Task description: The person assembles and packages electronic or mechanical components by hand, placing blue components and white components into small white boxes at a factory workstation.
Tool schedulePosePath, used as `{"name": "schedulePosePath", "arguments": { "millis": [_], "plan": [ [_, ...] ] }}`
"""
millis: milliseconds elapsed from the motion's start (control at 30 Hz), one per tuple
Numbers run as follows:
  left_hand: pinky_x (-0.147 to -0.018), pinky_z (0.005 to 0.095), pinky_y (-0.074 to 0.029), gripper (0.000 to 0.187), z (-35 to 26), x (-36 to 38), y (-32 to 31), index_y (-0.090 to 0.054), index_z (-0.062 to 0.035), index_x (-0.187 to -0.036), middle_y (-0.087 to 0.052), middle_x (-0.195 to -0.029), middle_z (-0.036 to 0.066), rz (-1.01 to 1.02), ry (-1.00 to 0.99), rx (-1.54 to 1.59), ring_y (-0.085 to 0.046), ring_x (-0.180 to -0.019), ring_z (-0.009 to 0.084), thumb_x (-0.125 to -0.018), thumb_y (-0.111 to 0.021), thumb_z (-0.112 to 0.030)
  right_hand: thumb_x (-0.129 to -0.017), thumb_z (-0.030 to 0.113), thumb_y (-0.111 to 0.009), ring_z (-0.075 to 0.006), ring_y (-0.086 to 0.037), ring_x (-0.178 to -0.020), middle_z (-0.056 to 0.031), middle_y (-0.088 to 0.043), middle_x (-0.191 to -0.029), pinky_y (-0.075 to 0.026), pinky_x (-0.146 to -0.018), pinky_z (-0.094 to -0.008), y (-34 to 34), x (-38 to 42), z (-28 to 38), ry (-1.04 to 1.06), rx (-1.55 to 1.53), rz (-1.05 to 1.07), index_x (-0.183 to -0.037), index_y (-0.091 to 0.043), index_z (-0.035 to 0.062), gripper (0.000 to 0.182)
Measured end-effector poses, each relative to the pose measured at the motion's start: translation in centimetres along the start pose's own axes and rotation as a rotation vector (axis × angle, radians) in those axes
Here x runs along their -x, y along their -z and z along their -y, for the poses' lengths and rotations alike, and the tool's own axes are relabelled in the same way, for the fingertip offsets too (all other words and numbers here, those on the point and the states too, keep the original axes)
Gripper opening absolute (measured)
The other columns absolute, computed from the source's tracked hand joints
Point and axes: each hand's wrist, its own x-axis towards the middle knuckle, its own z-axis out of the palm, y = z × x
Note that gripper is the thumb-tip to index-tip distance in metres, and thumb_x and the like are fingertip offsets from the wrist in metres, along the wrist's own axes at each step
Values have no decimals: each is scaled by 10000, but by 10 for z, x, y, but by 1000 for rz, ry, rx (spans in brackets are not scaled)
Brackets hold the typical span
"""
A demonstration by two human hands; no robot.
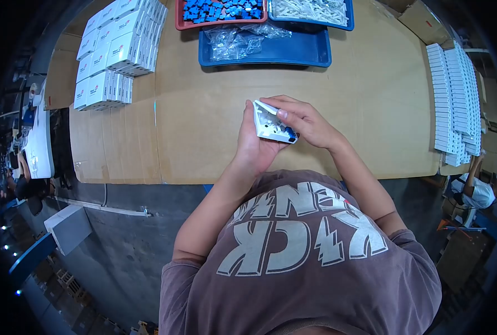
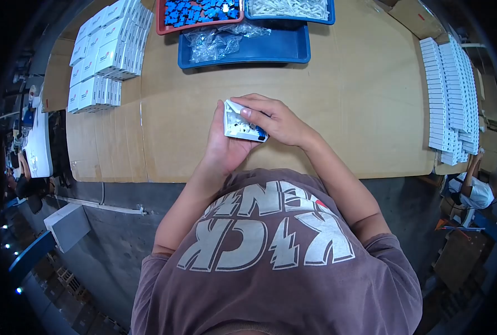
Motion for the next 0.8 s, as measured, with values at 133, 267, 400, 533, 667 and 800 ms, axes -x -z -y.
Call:
{"name": "schedulePosePath", "arguments": {
  "millis": [133, 267, 400, 533, 667, 800],
  "plan": [
    [-976, 499, -545, 659, 0, 0, -2, -513, -112, -1420, -604, -1340, 124, 27, 6, -15, -619, -1201, 287, -1104, -222, -612, -1082, 325, -547, -192, -609, -1208, -107, -651, -1346, -481, -1029, -326, 11, 0, -1, -125, -37, 44, -1444, -608, 26, 473],
    [-952, 511, -547, 644, 0, -2, -5, -520, -115, -1408, -608, -1308, 124, 9, 32, 3, -624, -1160, 296, -1103, -248, -613, -1076, 345, -542, -145, -621, -1117, -69, -685, -1303, -516, -913, -289, 15, -1, 1, -108, -35, 51, -1459, -615, 77, 473],
    [-961, 534, -524, 693, 0, -5, -8, -453, -94, -1468, -577, -1331, 166, -32, 53, 0, -596, -1172, 347, -1099, -214, -630, -1080, 342, -545, -117, -620, -1053, -58, -705, -1261, -511, -854, -271, 17, -2, 9, -153, -15, 46, -1442, -635, 87, 452],
    [-982, 540, -524, 661, 0, -6, -6, -493, -115, -1438, -599, -1334, 150, -60, 85, 15, -607, -1196, 335, -1092, -269, -632, -1083, 334, -573, -126, -631, -1064, -74, -736, -1202, -507, -951, -309, 19, -3, 6, -252, -58, 34, -1410, -651, 46, 443],
    [-966, 535, -524, 684, 2, -6, -6, -465, -103, -1453, -590, -1305, 157, -97, 90, 26, -606, -1140, 331, -1095, -230, -636, -1094, 341, -559, -118, -627, -1066, -79, -738, -1196, -504, -959, -301, 16, -3, 7, -212, -39, 47, -1399, -657, 38, 441],
    [-973, 542, -519, 682, 5, -8, -9, -467, -109, -1453, -587, -1309, 158, -158, 94, 35, -601, -1148, 326, -1095, -228, -637, -1100, 365, -511, -93, -589, -975, -8, -701, -1185, -499, -751, -255, 19, -5, -9, -170, 21, 81, -1436, -640, 84, 456]
  ]
}}
